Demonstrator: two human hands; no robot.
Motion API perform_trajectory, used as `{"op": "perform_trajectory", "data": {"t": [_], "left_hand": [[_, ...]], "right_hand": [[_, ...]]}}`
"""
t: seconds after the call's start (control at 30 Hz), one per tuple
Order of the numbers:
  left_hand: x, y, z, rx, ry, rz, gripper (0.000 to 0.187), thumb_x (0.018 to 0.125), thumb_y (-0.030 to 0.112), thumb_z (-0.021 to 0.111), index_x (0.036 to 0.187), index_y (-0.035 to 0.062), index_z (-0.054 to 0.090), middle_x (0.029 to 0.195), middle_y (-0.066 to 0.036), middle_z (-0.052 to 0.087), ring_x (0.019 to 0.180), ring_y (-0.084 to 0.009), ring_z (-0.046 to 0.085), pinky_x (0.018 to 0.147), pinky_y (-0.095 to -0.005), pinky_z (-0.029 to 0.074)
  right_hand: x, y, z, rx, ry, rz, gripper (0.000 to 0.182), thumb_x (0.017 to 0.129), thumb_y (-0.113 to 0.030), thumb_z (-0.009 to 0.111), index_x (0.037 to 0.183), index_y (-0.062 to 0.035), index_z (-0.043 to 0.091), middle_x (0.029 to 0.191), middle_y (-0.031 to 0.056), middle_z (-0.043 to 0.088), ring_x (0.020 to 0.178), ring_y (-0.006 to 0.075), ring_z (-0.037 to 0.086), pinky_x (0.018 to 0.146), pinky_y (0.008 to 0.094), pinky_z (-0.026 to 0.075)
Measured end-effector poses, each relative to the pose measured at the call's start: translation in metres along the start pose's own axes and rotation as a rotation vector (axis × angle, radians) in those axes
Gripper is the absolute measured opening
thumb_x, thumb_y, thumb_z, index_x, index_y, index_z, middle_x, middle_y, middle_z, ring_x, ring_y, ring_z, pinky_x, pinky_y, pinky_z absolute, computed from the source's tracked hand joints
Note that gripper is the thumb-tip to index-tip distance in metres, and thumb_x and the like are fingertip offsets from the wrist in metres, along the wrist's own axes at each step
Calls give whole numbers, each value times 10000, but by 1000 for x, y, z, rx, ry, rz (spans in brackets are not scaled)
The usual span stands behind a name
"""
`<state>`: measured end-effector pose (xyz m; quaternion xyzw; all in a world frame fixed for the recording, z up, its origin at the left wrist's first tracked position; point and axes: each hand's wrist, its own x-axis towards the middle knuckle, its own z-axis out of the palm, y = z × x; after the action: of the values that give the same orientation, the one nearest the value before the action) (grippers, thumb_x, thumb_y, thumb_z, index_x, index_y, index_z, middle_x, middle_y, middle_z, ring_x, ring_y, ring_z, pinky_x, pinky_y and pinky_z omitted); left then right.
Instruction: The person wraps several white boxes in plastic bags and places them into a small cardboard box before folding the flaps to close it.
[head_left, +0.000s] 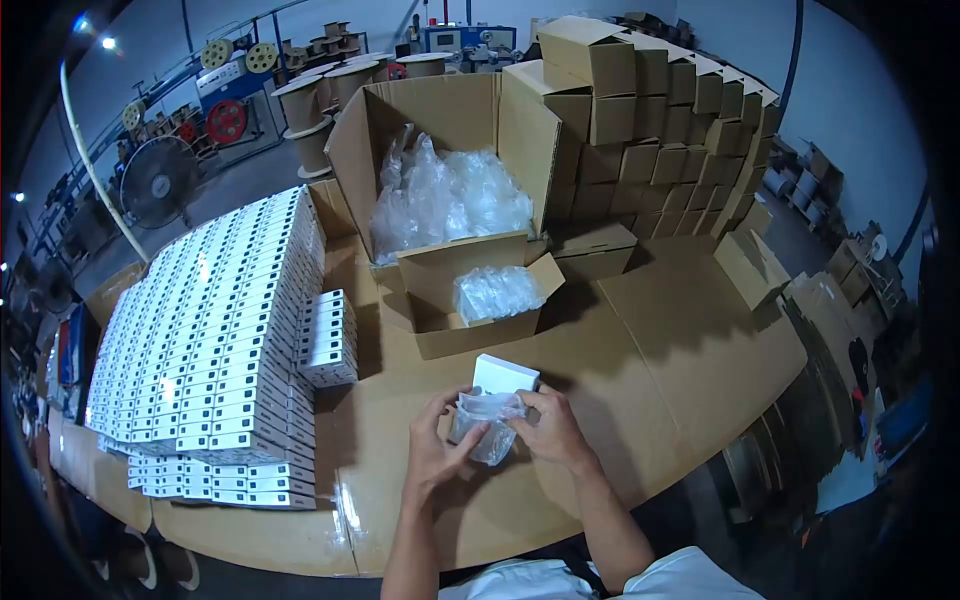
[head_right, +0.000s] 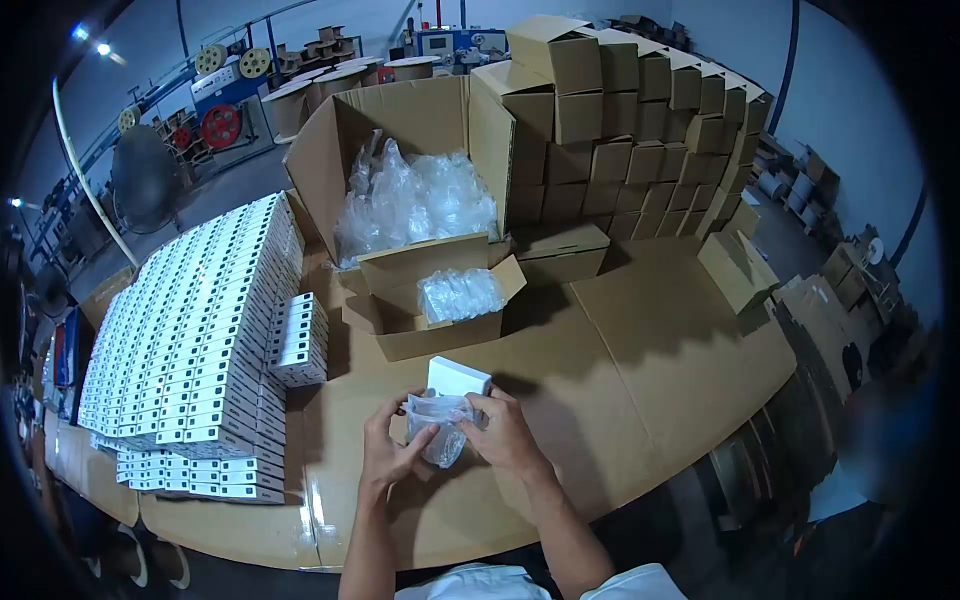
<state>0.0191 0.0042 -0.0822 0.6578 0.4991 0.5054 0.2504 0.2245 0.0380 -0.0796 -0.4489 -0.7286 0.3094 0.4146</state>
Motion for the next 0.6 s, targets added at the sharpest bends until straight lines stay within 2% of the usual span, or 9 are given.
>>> {"op": "perform_trajectory", "data": {"t": [0.03, 0.07, 0.1, 0.13, 0.23, 0.3, 0.33, 0.43, 0.6], "left_hand": [[-5, -13, 7, -145, 37, -83, 363, 877, 135, 789, 1174, -31, 662, 1022, -92, 706, 990, -175, 654, 887, -347, 509], [-11, -26, 15, -287, 74, -169, 297, 893, 99, 768, 1141, -32, 670, 997, -78, 710, 942, -153, 655, 842, -325, 515], [-14, -31, 21, -426, 114, -251, 231, 909, 62, 746, 1108, -34, 677, 971, -64, 713, 895, -131, 655, 798, -302, 522], [-11, -23, 23, -447, 178, -264, 132, 941, 5, 704, 1063, -33, 670, 930, -44, 708, 858, -89, 638, 742, -251, 512], [-10, -30, 25, -460, 255, -274, 107, 947, 24, 708, 1038, -19, 671, 920, -39, 700, 852, -93, 635, 751, -251, 512], [-10, -39, 22, -479, 275, -337, 116, 948, 21, 706, 1052, -14, 668, 932, -39, 696, 832, -90, 630, 742, -244, 507], [-11, -43, 20, -487, 284, -370, 121, 949, 19, 705, 1059, -12, 666, 937, -39, 694, 822, -88, 627, 737, -240, 504], [-7, -37, 19, -567, 291, -371, 176, 935, 40, 732, 1087, -6, 656, 951, -36, 689, 799, -83, 617, 710, -238, 497], [-7, -13, 20, -494, 3, -464, 359, 880, 123, 813, 1171, -19, 659, 1010, -70, 725, 868, -121, 669, 766, -284, 553]], "right_hand": [[2, 1, 0, -41, -30, 3, 267, 835, -80, 812, 1049, 44, 710, 1029, 203, 694, 925, 267, 680, 850, 386, 527], [4, -1, 1, 14, -36, 61, 280, 842, -103, 832, 1042, 53, 713, 1058, 162, 693, 929, 217, 678, 847, 367, 537], [3, 5, 8, 119, -2, 35, 303, 833, -135, 847, 1030, 53, 713, 1020, 148, 689, 906, 204, 669, 812, 357, 536], [4, 19, 20, 225, 32, 4, 328, 825, -166, 862, 1018, 53, 714, 981, 134, 686, 883, 192, 661, 777, 346, 536], [3, 43, 44, 348, 72, 43, 323, 813, -170, 880, 986, 56, 727, 964, 110, 683, 871, 161, 647, 741, 312, 529], [2, 51, 51, 360, 44, 118, 308, 820, -161, 875, 979, 59, 730, 975, 115, 680, 870, 155, 645, 737, 300, 525], [2, 53, 54, 345, 77, 86, 300, 826, -164, 871, 970, 59, 730, 955, 94, 677, 857, 134, 629, 722, 296, 519], [3, 48, 50, 383, 77, 174, 290, 835, -174, 866, 949, 54, 728, 905, 72, 671, 830, 115, 603, 700, 293, 507], [3, 55, 47, 407, 64, 226, 307, 856, -198, 857, 973, 41, 704, 958, 61, 659, 828, 92, 575, 686, 279, 488]]}}
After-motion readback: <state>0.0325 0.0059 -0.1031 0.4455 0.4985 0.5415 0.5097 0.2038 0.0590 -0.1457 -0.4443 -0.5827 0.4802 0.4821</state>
